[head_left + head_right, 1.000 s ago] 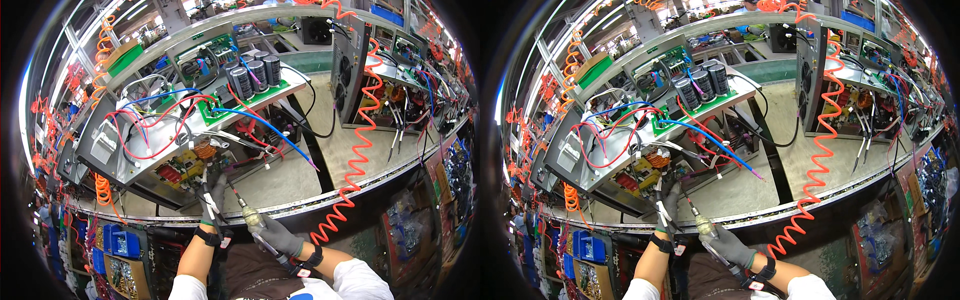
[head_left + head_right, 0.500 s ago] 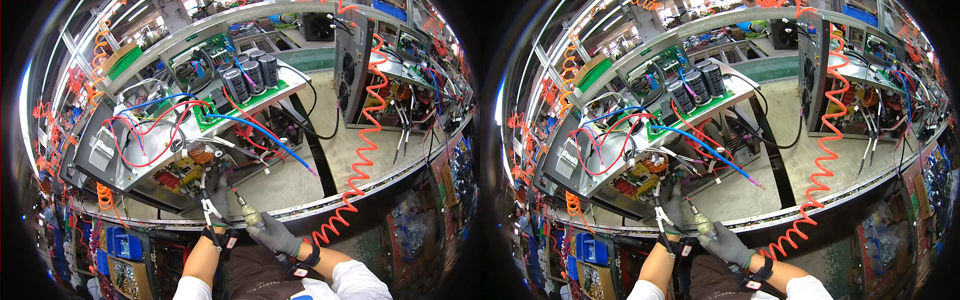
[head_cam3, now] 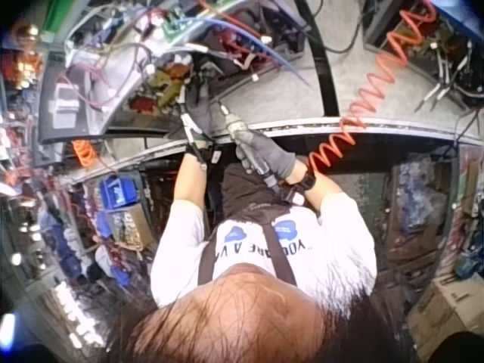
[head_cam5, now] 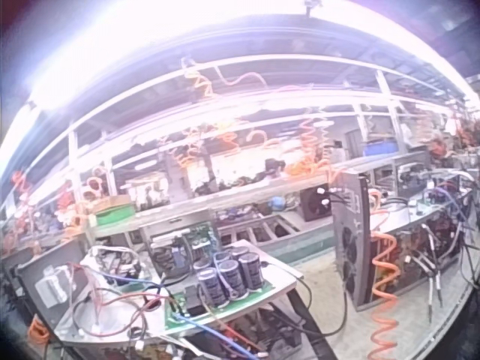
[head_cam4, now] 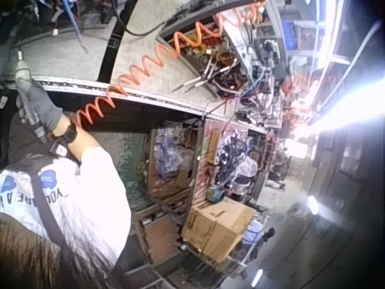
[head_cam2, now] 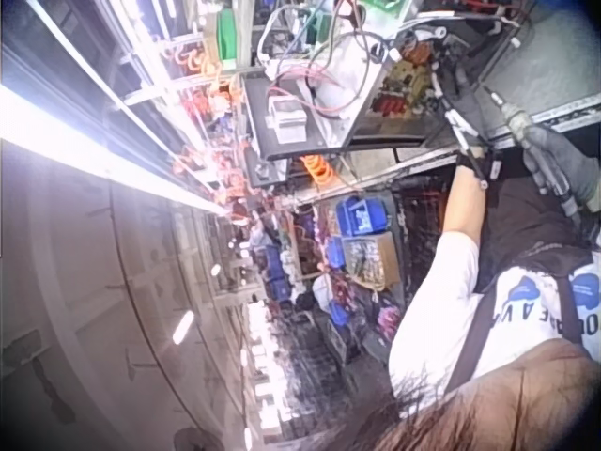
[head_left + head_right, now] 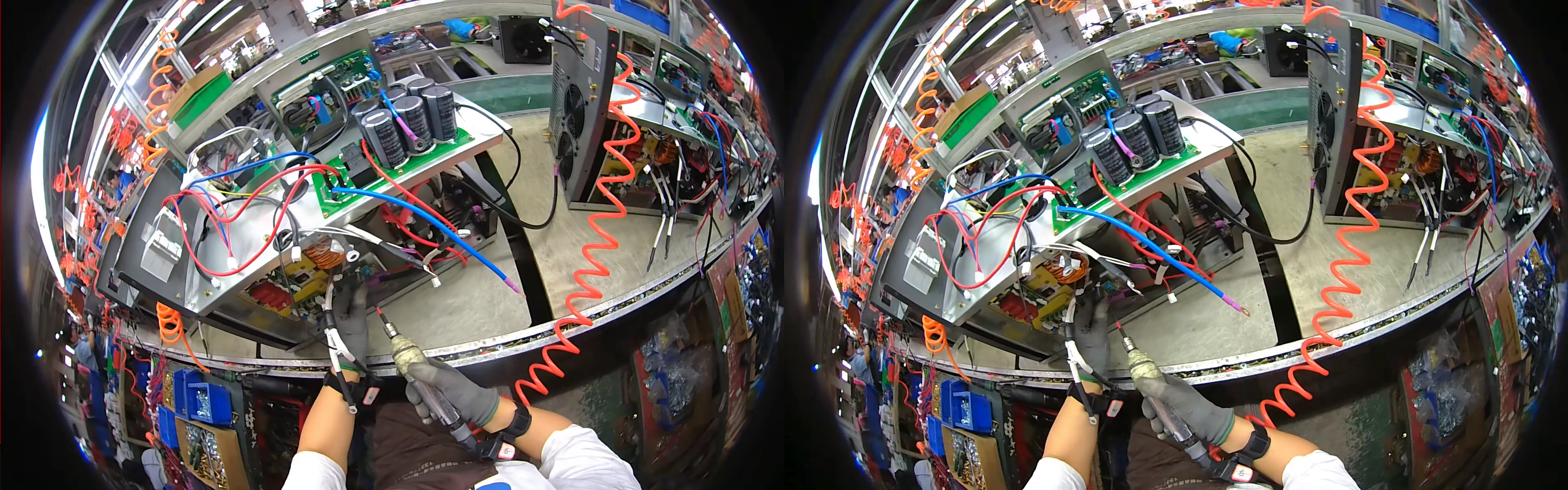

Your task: Connecting wires and installing electronic components into a solar inverter housing on an assembly line.

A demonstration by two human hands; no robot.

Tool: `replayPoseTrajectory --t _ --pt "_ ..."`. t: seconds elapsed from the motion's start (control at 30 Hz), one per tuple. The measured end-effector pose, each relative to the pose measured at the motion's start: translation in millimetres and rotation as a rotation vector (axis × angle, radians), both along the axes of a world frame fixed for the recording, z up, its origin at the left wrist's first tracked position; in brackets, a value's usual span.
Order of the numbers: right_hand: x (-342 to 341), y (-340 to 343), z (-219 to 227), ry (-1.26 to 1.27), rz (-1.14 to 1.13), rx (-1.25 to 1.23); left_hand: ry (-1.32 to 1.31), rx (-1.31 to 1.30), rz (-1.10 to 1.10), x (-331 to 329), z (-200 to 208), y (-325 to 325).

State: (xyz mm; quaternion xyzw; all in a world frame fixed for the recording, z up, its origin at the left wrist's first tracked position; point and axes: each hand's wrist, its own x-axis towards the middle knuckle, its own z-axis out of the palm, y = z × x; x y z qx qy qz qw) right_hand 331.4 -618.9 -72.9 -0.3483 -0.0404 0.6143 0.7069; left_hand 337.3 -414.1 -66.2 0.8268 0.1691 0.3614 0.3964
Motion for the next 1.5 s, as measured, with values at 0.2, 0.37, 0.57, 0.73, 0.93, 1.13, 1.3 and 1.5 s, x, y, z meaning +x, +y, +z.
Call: replayPoseTrajectory --t 0.2,0.37,0.57,0.73,0.93,1.13,1.3,1.5 --pt "-9 7 6 0.057 0.052 -0.015 0.044 0.073 0.067 0 -14 17" --pt "-11 8 10 0.056 0.028 -0.027 -0.124 0.185 -0.005 0 -6 14" --pt "-14 8 14 0.002 0.023 -0.101 -0.026 0.582 0.084 1 -7 29" --pt "-15 10 18 0.031 0.000 -0.112 0.020 0.622 0.131 4 -14 31" --pt "-18 12 14 0.078 -0.006 -0.076 -0.040 0.642 0.113 7 -13 32" --pt "-18 13 14 0.079 -0.010 -0.064 -0.041 0.681 0.146 7 -15 32" --pt "-18 15 10 0.079 0.019 -0.041 -0.076 0.651 0.151 7 -16 30" --pt "-18 17 19 0.061 -0.005 -0.061 -0.042 0.633 0.162 8 -16 29"
